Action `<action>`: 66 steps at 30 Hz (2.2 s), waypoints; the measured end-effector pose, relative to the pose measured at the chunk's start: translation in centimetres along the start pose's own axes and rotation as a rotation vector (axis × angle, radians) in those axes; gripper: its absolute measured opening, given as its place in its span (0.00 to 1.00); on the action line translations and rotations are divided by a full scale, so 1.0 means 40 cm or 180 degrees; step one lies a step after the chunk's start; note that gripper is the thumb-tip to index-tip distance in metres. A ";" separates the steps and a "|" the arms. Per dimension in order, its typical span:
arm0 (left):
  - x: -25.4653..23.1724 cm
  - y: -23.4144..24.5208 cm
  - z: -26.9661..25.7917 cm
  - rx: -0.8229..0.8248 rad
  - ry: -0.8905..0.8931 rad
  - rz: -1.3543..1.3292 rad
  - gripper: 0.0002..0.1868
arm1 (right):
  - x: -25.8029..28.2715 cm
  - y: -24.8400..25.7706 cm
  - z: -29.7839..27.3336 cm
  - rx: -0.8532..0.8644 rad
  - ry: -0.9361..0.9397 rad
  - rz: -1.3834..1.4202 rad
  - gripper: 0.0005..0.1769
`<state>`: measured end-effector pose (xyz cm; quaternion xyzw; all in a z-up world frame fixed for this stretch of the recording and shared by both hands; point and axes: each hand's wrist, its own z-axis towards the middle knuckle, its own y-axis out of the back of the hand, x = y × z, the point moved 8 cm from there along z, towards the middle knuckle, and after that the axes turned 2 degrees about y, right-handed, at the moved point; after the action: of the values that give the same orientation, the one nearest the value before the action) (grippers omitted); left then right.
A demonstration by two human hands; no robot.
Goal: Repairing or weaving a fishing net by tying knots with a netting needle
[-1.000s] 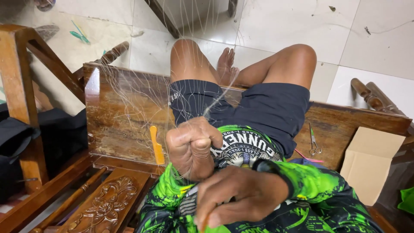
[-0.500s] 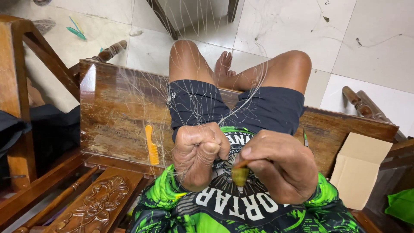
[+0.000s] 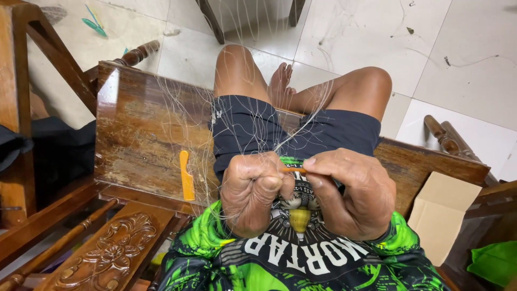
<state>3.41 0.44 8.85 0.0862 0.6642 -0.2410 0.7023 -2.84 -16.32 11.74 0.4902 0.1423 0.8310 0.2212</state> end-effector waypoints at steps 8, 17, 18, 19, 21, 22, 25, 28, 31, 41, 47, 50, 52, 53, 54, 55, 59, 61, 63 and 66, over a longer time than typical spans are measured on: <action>0.000 -0.012 0.010 0.0244 0.0064 -0.0017 0.37 | 0.019 0.005 0.045 0.0083 0.0276 -0.0494 0.05; -0.010 -0.021 -0.005 0.0172 -0.0056 -0.0443 0.19 | -0.004 0.020 0.052 0.0029 0.0191 -0.0365 0.04; -0.007 -0.021 -0.006 0.0168 -0.0072 -0.0453 0.19 | -0.006 0.023 0.054 0.0036 0.0205 -0.0376 0.04; -0.007 -0.023 -0.008 0.0191 -0.0146 -0.0524 0.16 | -0.010 0.023 0.056 0.0078 0.0202 -0.0135 0.04; -0.009 -0.022 -0.008 0.0203 -0.0237 -0.0604 0.13 | -0.013 0.025 0.063 0.0135 0.0213 0.0099 0.05; -0.006 -0.022 -0.005 0.0220 -0.0179 -0.0631 0.14 | -0.012 0.026 0.068 0.0155 0.0219 0.0176 0.04; -0.004 -0.023 -0.008 0.0274 -0.0104 -0.0667 0.14 | -0.009 0.026 0.071 0.0191 0.0190 0.0282 0.05; -0.009 -0.023 -0.007 0.0285 -0.0033 -0.0785 0.14 | -0.038 0.027 0.057 0.0033 0.0179 0.0424 0.06; -0.010 -0.019 -0.006 0.0233 -0.0019 -0.0871 0.13 | -0.059 0.047 0.033 -0.0236 -0.0021 0.0679 0.09; -0.013 -0.016 -0.009 0.0086 -0.0189 -0.0767 0.13 | 0.014 0.015 0.068 0.0250 -0.0155 0.2133 0.11; 0.004 -0.009 -0.010 0.0014 -0.0200 -0.0582 0.11 | -0.028 0.050 0.091 0.0749 -0.0129 0.3004 0.15; -0.010 -0.012 -0.003 0.0002 -0.0308 -0.0547 0.11 | -0.018 0.057 0.096 0.0839 -0.0364 0.3330 0.06; 0.006 -0.011 -0.016 0.0030 -0.0217 -0.0491 0.12 | -0.021 0.045 0.090 0.0689 -0.0310 0.3220 0.05; 0.016 -0.012 -0.023 0.0062 -0.0140 -0.0428 0.13 | -0.022 0.044 0.088 0.0542 -0.0240 0.3106 0.05; 0.014 -0.014 -0.017 0.0059 -0.0144 -0.0429 0.13 | -0.027 0.031 0.080 0.0547 -0.0238 0.3105 0.05; 0.003 -0.013 -0.012 0.0015 -0.0295 -0.0438 0.12 | -0.040 0.041 0.075 0.0187 -0.0132 0.2559 0.07; 0.004 -0.009 -0.015 -0.0121 -0.0364 -0.0455 0.12 | -0.057 0.090 0.055 0.0203 0.0443 0.1733 0.10; 0.009 -0.008 -0.017 -0.0125 -0.0390 -0.0399 0.11 | -0.038 0.105 0.047 0.0096 0.0593 0.1468 0.11; 0.018 -0.010 -0.016 -0.0127 -0.0426 -0.0336 0.11 | -0.022 0.138 0.065 -0.0015 0.0750 0.1203 0.12; 0.019 -0.004 -0.014 -0.0224 -0.0602 -0.0397 0.08 | 0.018 0.089 0.110 0.1190 0.0871 0.1053 0.28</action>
<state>2.84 0.36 8.11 -0.0030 0.6071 -0.2678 0.7481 -0.10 -18.93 15.99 0.4223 0.2396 0.8736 -0.0330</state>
